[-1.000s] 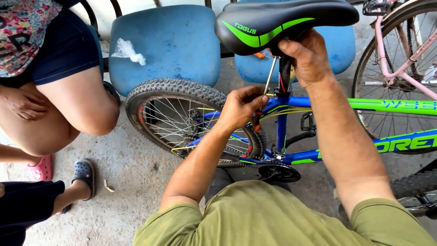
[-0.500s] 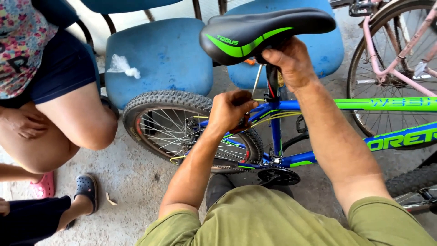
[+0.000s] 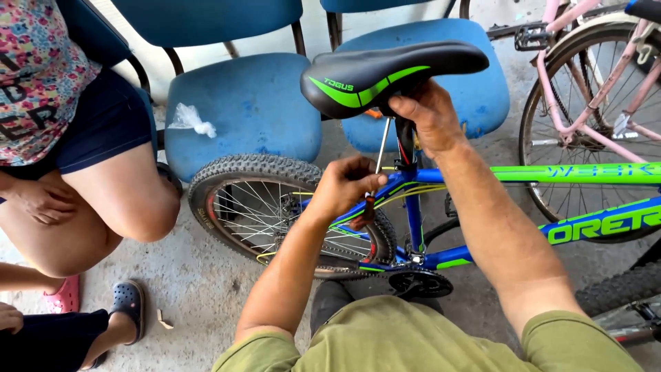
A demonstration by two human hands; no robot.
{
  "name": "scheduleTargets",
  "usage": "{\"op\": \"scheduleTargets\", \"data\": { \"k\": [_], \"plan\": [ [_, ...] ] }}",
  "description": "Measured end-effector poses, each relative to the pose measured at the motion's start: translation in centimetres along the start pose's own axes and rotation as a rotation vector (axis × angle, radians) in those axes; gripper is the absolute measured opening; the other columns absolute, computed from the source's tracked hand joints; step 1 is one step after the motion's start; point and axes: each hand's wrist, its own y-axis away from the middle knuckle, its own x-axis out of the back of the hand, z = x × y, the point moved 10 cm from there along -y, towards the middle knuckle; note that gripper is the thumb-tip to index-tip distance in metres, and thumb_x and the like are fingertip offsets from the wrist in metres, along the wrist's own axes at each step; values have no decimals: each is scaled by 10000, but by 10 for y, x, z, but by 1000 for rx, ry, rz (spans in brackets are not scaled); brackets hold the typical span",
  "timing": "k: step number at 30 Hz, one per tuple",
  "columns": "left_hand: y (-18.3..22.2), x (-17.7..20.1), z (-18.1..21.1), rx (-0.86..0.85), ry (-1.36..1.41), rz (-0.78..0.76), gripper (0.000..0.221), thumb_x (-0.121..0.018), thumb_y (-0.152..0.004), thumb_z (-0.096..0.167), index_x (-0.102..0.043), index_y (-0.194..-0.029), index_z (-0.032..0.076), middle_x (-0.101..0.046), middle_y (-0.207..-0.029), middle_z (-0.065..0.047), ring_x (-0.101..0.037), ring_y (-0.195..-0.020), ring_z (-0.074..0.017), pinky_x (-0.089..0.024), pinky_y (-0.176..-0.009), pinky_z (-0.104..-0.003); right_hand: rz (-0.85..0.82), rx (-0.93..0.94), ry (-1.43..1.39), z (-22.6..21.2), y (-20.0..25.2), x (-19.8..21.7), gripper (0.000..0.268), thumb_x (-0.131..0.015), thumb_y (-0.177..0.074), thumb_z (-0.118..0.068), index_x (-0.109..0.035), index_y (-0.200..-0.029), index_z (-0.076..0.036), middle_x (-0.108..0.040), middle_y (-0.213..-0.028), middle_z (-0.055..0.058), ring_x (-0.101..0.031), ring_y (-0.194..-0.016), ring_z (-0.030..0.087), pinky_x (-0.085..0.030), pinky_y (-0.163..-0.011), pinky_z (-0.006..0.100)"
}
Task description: Installing a new seat onto a bicycle frame and adjusting the seat post using a hand tool.
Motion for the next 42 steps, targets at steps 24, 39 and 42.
{"op": "scheduleTargets", "data": {
  "k": [24, 39, 42],
  "plan": [
    [-1, 22, 23, -197, -674, 219, 192, -765, -903, 372, -691, -958, 203, -710, -829, -30, -750, -875, -325, -602, -758, -478, 59, 6, -31, 5, -2, 2, 260, -826, -827, -101, -668, -1027, -49, -687, -928, 104, -698, -937, 227, -603, -955, 444],
    [-28, 16, 24, -52, -257, -289, 259, -744, -912, 181, -764, -1102, 6, -734, -801, -239, -709, -714, -253, -630, -645, -410, 91, -6, 78, 8, -2, 14, 277, -854, -831, -148, -639, -958, -30, -636, -825, 109, -631, -807, 187, -588, -786, 385],
    [-12, 10, 52, 2, -246, -343, 250, -744, -905, 112, -772, -1126, -2, -788, -879, -152, -712, -802, -197, -621, -744, -356, 102, -44, 18, -3, 3, 4, 354, -875, -790, -163, -635, -1010, -25, -616, -863, 84, -614, -826, 208, -566, -792, 409]
  ]
}}
